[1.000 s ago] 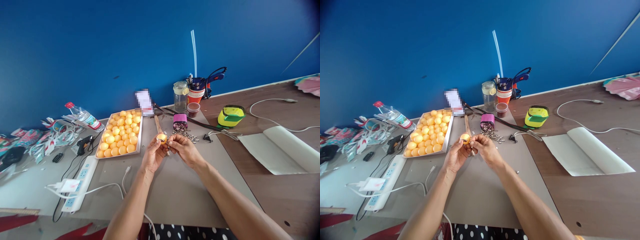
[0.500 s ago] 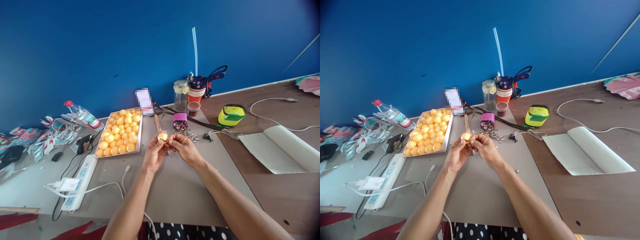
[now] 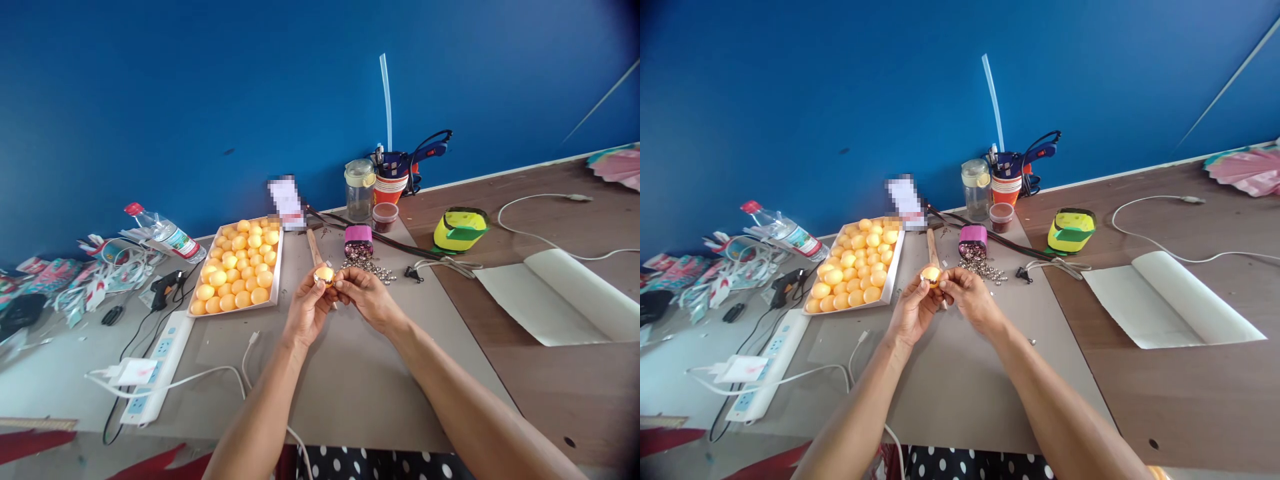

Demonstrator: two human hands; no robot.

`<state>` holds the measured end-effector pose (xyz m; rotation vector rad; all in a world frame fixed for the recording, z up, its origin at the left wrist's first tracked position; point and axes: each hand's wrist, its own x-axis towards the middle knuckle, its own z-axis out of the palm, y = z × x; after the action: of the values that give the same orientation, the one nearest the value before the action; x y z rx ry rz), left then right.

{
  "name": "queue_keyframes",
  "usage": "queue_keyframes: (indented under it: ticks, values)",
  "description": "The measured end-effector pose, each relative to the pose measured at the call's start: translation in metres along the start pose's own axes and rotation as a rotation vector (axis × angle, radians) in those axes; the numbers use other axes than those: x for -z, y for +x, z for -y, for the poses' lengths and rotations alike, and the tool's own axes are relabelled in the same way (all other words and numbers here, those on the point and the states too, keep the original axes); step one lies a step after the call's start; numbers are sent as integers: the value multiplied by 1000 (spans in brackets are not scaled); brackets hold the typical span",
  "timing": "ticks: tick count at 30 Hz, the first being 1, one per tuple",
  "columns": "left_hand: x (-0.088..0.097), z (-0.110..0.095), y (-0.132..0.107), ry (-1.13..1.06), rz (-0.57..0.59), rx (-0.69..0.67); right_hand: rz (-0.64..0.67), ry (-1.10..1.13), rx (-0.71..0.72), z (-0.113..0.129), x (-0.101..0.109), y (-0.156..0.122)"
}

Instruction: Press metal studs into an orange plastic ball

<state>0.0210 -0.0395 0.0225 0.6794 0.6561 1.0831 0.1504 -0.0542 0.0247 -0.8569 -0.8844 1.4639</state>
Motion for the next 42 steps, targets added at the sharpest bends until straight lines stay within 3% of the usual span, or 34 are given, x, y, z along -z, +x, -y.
queue_keyframes:
  ticks: [22, 30, 33, 36, 39, 42]
  values:
    - [-4, 5, -4, 210, 3, -44, -54, -29, -99, 0, 7, 1]
    - [-6, 5, -3, 77, -10, 0, -46, 30, -94, 4, 7, 2]
    - [-2, 1, -1, -13, -58, 18, -113, -307, 7, 2, 18, 5]
    - [1, -5, 1, -62, -137, -26, -214, -919, 155, -4, 24, 6]
    - [3, -6, 3, -70, -141, -50, -170, -1444, 160, -10, 21, 6]
    - [4, -4, 4, -69, -132, -42, -115, -1693, 134, -13, 16, 6]
